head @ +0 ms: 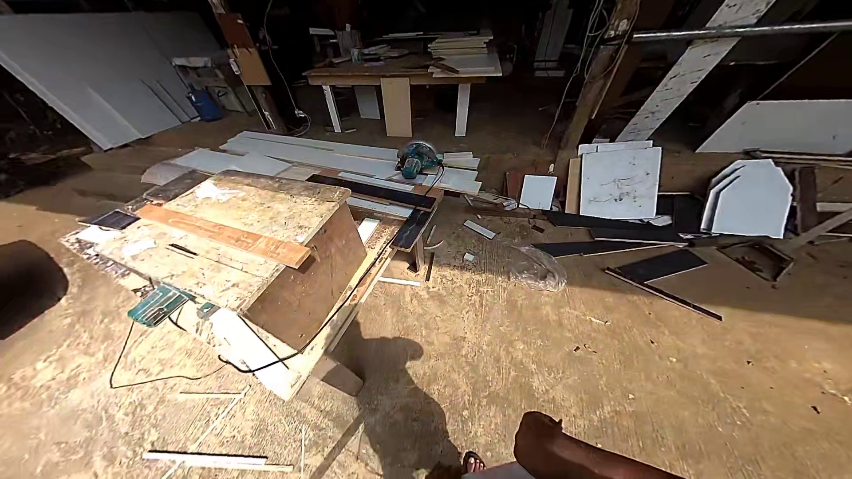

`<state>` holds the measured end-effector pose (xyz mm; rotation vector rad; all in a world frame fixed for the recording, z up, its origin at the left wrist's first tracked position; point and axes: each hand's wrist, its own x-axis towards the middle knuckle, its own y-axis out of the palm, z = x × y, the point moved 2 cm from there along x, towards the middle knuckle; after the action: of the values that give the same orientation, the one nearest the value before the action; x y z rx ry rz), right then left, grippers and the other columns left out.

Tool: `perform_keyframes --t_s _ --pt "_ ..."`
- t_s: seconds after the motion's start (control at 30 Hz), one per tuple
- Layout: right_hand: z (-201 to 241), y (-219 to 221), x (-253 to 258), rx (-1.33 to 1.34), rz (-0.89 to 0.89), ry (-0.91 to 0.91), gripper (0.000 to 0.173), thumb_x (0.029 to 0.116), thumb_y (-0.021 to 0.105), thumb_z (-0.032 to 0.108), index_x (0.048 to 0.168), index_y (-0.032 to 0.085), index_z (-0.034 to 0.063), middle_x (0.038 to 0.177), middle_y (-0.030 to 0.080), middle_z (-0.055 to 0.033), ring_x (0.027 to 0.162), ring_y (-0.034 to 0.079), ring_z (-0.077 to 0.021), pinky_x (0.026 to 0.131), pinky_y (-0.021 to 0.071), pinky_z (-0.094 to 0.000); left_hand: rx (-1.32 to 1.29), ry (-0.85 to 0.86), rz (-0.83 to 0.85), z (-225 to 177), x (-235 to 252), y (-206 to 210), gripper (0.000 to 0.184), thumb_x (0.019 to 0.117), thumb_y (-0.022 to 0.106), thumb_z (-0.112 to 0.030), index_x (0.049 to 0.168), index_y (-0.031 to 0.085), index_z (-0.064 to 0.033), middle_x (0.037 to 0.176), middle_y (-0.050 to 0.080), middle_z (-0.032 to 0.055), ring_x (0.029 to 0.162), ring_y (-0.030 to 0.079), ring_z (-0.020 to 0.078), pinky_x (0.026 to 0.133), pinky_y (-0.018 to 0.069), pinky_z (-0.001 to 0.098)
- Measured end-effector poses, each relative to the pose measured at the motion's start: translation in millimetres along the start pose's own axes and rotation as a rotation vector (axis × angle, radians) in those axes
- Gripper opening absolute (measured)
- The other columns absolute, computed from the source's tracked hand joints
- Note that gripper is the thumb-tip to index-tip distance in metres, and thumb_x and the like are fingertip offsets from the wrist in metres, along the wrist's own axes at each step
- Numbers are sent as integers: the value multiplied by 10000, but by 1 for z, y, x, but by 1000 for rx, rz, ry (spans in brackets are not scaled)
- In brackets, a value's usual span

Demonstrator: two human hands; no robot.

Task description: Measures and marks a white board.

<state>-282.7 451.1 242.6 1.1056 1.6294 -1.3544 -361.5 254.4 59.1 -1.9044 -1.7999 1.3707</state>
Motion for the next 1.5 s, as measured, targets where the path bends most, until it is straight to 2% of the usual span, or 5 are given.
perform_keyframes --t_s 0.33,0.47,0.67,1.07,1.5 --pt "-139 -119 16 176 -781 -136 387 942 561 -46 1313 621 51 1213 668 -226 1162 624 -435 925 507 -617 295 -343 -529 -3 -50 -199 839 765 737 -715 1500 530 -366 1152 711 96 855 727 285 690 607 529" --pt "-172 -195 20 292 -1072 -107 618 991 657 171 1566 432 131 1546 489 -202 1288 578 -438 960 507 -626 365 -472 -550 -14 -62 -330 832 807 723 -670 1546 451 -400 1236 683 125 925 714 339 759 587 583" --pt "-207 -288 56 422 -1636 -214 551 948 693 318 1450 589 116 1479 592 -111 1093 709 -351 824 603 -523 467 -624 -507 17 -30 -523 792 923 654 -542 1609 349 -291 1337 635 175 1077 677 417 854 545 640" --pt "-271 -321 203 1255 -1323 -193 537 863 788 333 1337 668 112 943 724 -134 660 656 -220 666 585 -506 429 -616 -607 190 165 -779 847 839 696 -669 1548 455 -272 1207 706 180 1084 684 411 865 533 681" --pt "-467 -497 283 1006 -984 -385 521 913 733 364 1381 648 152 1153 732 -123 909 712 -279 864 577 -539 316 -708 -708 238 343 -875 857 864 696 -646 1568 433 -233 1197 706 193 1061 684 429 842 539 682"
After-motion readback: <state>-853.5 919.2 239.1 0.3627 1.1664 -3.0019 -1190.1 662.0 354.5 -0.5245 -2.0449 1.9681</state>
